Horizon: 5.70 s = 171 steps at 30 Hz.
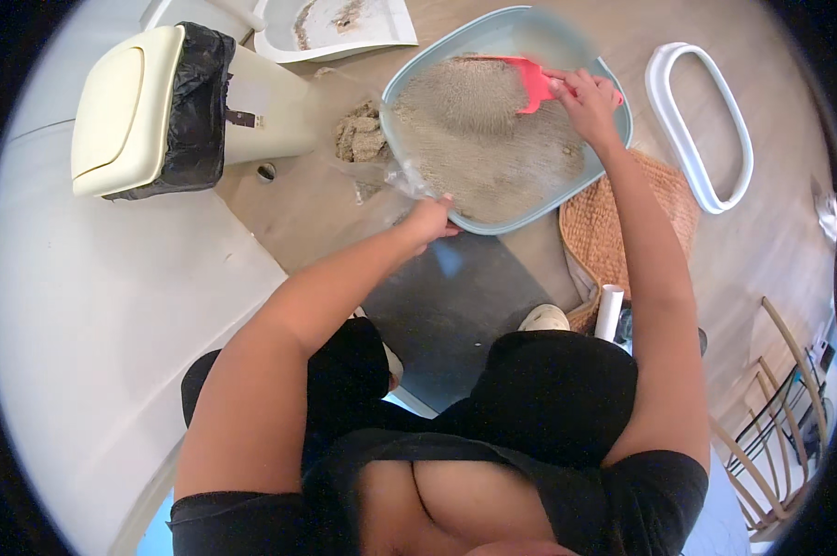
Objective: The person cleans a cat litter box by using a scoop to sift through the sand, placing waste into a small plastic bag, and then reassembling the litter box cover in a bathroom.
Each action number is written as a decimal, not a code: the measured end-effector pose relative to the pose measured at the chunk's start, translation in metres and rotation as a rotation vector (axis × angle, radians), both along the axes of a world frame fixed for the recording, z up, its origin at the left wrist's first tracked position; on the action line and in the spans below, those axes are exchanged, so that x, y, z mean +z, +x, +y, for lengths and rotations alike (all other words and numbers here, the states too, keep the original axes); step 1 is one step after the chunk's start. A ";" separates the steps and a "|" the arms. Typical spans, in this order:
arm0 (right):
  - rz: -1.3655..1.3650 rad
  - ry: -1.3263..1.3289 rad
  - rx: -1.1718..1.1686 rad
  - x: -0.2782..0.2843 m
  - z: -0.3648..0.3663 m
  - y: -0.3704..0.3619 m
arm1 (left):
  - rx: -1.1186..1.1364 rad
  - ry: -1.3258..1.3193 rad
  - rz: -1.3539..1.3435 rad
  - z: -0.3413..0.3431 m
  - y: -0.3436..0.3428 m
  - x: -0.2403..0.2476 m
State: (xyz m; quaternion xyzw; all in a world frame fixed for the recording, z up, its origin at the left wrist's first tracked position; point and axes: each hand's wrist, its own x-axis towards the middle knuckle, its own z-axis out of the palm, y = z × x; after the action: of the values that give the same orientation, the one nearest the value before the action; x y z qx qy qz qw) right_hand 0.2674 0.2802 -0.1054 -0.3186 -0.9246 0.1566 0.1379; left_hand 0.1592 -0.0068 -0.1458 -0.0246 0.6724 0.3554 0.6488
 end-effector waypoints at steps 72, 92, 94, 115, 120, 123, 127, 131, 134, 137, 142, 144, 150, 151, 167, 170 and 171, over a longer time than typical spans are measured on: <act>-0.378 0.277 0.009 0.054 0.080 0.095 | -0.822 0.251 1.071 -0.008 -0.169 0.199; -0.562 0.349 0.217 0.052 0.070 0.074 | -0.839 0.202 1.197 -0.017 -0.175 0.197; -0.532 0.411 0.225 0.052 0.071 0.075 | -0.913 0.177 1.342 -0.016 -0.174 0.197; -0.572 0.394 0.266 0.041 0.050 0.077 | 0.069 -0.098 -0.190 0.005 0.049 0.030; -0.402 0.305 0.329 0.000 -0.006 0.068 | 0.034 -0.069 -0.176 0.002 0.048 0.027; -0.415 0.225 0.286 -0.003 -0.022 0.068 | 0.015 -0.070 -0.159 0.002 0.048 0.025; -0.368 0.114 0.230 -0.004 -0.021 0.077 | -0.107 -0.083 -0.185 0.001 0.037 0.030; -0.290 -0.152 0.169 0.004 -0.014 0.080 | -0.468 -0.049 -0.150 0.006 0.008 0.078; -0.156 -0.303 0.091 0.013 0.004 0.097 | -0.728 0.076 -0.065 0.014 -0.009 0.150; -0.011 -0.360 0.056 0.009 0.007 0.102 | -0.857 0.281 0.197 0.010 -0.027 0.229; -0.145 -0.283 0.021 0.028 -0.025 0.060 | -0.968 0.194 0.808 -0.006 -0.039 0.318; -0.002 -0.304 0.065 0.016 -0.005 0.077 | -1.032 0.204 0.986 -0.007 -0.042 0.323; 0.014 -0.322 0.044 0.004 0.001 0.063 | -1.135 0.067 1.042 -0.002 -0.075 0.302; 0.039 -0.314 0.039 0.001 0.006 0.068 | -1.155 0.088 1.013 0.001 -0.078 0.299; -0.222 0.095 0.209 0.018 -0.020 0.075 | -1.214 0.199 0.752 -0.004 -0.108 0.272; -0.179 0.100 0.248 0.006 -0.036 0.072 | -1.187 0.207 0.720 -0.002 -0.107 0.271; -0.188 0.102 0.267 0.001 -0.041 0.070 | -1.164 0.208 0.705 -0.002 -0.107 0.271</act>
State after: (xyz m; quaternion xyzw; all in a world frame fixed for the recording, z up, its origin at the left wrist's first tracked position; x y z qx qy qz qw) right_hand 0.3370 0.2394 -0.1047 -0.1990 -0.9742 0.0962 0.0449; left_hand 0.0518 -0.0087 0.1253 0.5199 0.7095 -0.0014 0.4757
